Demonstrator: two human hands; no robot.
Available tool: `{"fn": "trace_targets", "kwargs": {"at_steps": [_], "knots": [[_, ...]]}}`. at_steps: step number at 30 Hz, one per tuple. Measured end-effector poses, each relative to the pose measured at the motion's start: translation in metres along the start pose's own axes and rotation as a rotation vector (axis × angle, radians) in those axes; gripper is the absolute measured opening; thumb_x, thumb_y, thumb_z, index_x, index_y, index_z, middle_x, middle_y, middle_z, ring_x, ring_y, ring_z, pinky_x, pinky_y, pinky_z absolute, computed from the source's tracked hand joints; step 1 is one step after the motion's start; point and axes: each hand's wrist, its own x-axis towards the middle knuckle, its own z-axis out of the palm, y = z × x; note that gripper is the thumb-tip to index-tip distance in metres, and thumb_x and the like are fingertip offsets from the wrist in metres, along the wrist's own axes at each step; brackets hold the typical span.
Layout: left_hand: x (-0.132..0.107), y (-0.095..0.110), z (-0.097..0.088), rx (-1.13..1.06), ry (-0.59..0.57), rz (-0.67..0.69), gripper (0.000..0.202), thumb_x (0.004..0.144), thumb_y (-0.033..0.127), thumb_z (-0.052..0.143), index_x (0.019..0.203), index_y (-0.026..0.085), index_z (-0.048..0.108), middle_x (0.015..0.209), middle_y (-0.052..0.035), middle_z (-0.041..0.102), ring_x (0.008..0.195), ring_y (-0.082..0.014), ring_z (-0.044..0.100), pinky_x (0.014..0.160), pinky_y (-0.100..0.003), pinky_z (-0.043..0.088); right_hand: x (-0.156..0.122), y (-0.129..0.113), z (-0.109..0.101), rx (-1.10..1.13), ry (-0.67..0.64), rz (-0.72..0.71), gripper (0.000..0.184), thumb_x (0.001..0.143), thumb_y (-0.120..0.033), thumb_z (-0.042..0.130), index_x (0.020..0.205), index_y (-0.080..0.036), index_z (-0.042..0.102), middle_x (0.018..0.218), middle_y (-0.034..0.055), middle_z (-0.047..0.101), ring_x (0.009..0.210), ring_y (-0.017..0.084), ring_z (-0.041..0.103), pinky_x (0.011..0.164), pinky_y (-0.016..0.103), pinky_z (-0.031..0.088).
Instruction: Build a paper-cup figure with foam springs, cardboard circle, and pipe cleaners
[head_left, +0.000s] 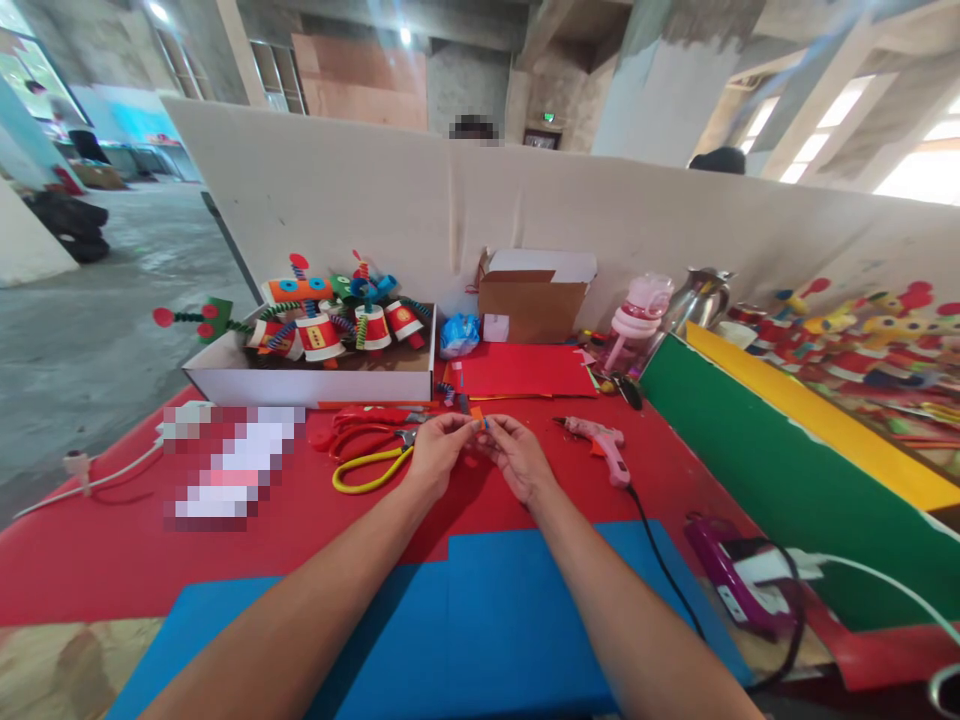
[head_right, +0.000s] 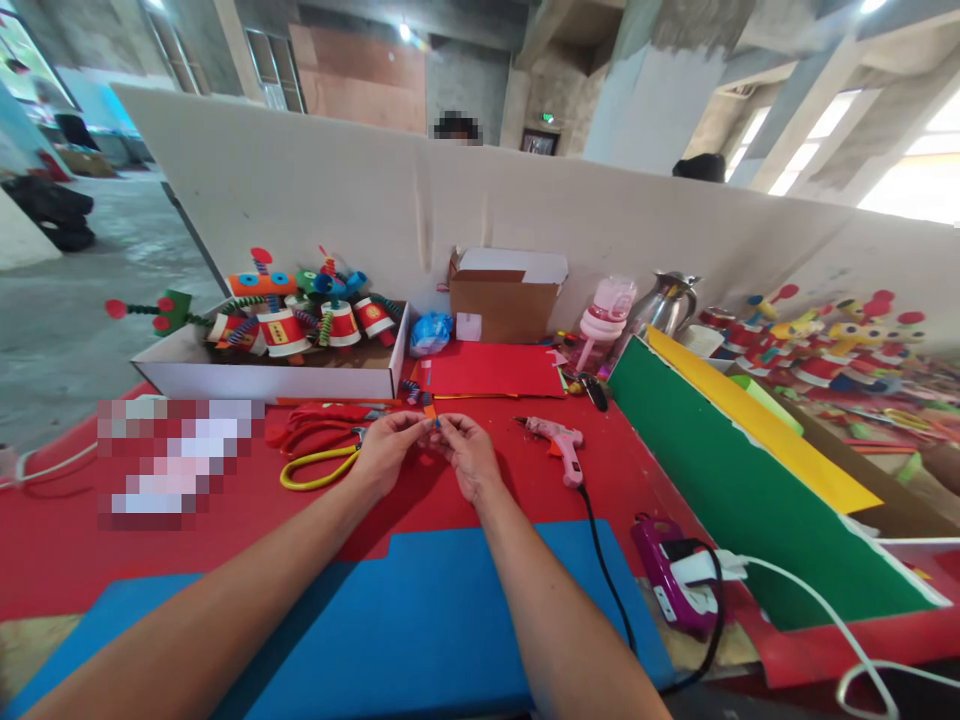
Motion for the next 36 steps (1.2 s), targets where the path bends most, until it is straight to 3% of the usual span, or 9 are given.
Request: {"fn": "trace_targets", "kwargs": {"at_steps": [9, 15, 27, 36], "knots": [[0.0002, -0.0029, -0.0016, -0.009, -0.006, -0.025, 0.028, 0.050, 0.031, 0.081, 0.065, 0.013, 0.065, 0.056, -0.0002, 0.062, 0.049, -0.0081, 0.050, 0.049, -0.021, 0.040, -0.0023, 0.0008, 0.0037, -0.059, 0.033, -0.026, 0.034, 0.051, -0.038, 0.086, 0.071, -0.020, 0.066, 0.062, -0.0034, 0.065, 0.059, 0.011, 0.059, 0.066, 0.028, 0.052], [-0.0002, -0.0036, -0.0024, -0.023, -0.044, -0.068, 0.036, 0.049, 0.036, 0.083, 0.070, 0.013, 0.066, 0.058, -0.0009, 0.063, 0.049, -0.0099, 0.052, 0.047, -0.023, 0.043, 0.0006, 0.0039, 0.0014, -0.114, 0.072, -0.067, 0.032, 0.053, -0.039, 0.083, 0.074, -0.020, 0.067, 0.062, -0.0033, 0.065, 0.058, 0.011, 0.059, 0.067, 0.028, 0.052], [-0.0023, -0.0015, 0.0020, -0.066, -0.056, -0.040, 0.036, 0.052, 0.039, 0.083, 0.073, 0.014, 0.069, 0.065, -0.0032, 0.067, 0.059, -0.0116, 0.058, 0.060, -0.024, 0.045, 0.0017, 0.0053, 0.0017, -0.234, 0.156, -0.225, 0.026, 0.060, -0.041, 0.077, 0.072, -0.022, 0.065, 0.064, -0.0025, 0.065, 0.060, 0.014, 0.060, 0.064, 0.029, 0.051], [-0.0014, 0.0006, -0.0006, 0.003, -0.023, -0.015, 0.035, 0.050, 0.038, 0.084, 0.070, 0.014, 0.068, 0.060, -0.0006, 0.066, 0.054, -0.0095, 0.054, 0.057, -0.023, 0.043, 0.0001, 0.0007, 0.0016, -0.077, 0.034, -0.053, 0.029, 0.057, -0.041, 0.080, 0.072, -0.021, 0.066, 0.059, -0.0043, 0.063, 0.056, 0.012, 0.058, 0.066, 0.030, 0.052]]}}
